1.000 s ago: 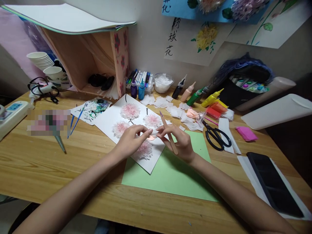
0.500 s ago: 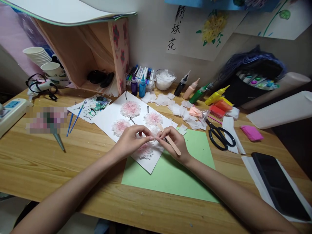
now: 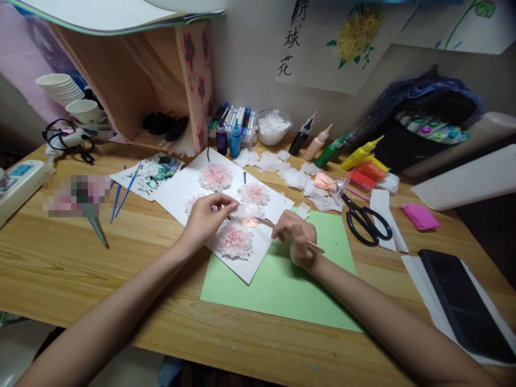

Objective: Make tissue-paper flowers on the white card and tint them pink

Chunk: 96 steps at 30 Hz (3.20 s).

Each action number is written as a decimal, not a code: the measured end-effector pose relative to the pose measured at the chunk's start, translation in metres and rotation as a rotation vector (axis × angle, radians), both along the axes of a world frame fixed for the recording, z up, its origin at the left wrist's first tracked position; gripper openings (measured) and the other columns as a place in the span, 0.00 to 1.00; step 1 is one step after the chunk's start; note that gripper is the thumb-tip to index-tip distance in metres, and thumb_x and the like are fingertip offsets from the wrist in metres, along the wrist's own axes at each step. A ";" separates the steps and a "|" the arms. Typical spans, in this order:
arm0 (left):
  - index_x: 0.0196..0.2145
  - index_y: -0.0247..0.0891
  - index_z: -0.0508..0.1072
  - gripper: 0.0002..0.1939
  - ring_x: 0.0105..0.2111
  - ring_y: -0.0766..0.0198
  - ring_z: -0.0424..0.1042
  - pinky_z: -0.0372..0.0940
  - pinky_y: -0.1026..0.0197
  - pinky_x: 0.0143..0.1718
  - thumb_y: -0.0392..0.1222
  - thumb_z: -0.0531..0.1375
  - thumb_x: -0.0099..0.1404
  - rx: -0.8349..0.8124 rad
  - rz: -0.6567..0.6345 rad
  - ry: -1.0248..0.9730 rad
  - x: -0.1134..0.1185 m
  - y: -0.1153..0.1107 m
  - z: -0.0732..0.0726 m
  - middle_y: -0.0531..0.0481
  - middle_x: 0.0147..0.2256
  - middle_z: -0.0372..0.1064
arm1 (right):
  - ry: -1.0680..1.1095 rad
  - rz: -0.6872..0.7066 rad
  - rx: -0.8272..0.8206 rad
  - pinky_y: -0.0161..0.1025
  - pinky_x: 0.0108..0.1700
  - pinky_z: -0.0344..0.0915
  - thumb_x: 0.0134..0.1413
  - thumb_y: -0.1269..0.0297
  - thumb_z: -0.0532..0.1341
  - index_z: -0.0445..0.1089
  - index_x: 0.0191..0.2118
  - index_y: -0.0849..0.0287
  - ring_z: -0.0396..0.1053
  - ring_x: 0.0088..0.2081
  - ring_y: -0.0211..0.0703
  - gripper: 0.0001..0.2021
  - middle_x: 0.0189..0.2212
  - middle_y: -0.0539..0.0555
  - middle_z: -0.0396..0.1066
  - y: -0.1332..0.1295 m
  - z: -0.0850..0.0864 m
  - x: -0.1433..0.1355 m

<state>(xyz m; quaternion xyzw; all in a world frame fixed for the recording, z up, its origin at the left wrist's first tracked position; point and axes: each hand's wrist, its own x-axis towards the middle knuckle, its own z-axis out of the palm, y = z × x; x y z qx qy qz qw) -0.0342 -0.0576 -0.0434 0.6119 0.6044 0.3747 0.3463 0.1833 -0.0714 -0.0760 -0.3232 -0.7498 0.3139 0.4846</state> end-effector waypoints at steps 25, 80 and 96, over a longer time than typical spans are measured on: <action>0.29 0.41 0.76 0.05 0.35 0.61 0.68 0.59 0.59 0.36 0.43 0.63 0.60 0.172 -0.209 0.337 0.007 0.000 -0.003 0.52 0.31 0.75 | -0.083 0.090 -0.341 0.40 0.38 0.65 0.65 0.55 0.48 0.71 0.32 0.58 0.70 0.32 0.40 0.19 0.26 0.52 0.72 0.012 0.002 -0.008; 0.37 0.40 0.78 0.10 0.31 0.59 0.67 0.58 0.61 0.32 0.36 0.56 0.63 0.209 -0.205 0.740 -0.004 0.012 -0.007 0.46 0.29 0.67 | -0.114 0.038 0.257 0.36 0.23 0.56 0.65 0.67 0.44 0.60 0.18 0.57 0.57 0.17 0.35 0.23 0.12 0.48 0.60 0.018 0.009 -0.026; 0.37 0.41 0.78 0.11 0.32 0.60 0.67 0.58 0.61 0.33 0.33 0.56 0.62 0.196 -0.201 0.724 -0.002 0.011 -0.007 0.47 0.30 0.68 | -0.045 -0.079 -0.058 0.35 0.23 0.60 0.66 0.57 0.43 0.61 0.16 0.57 0.58 0.15 0.33 0.28 0.11 0.47 0.59 0.016 0.008 -0.024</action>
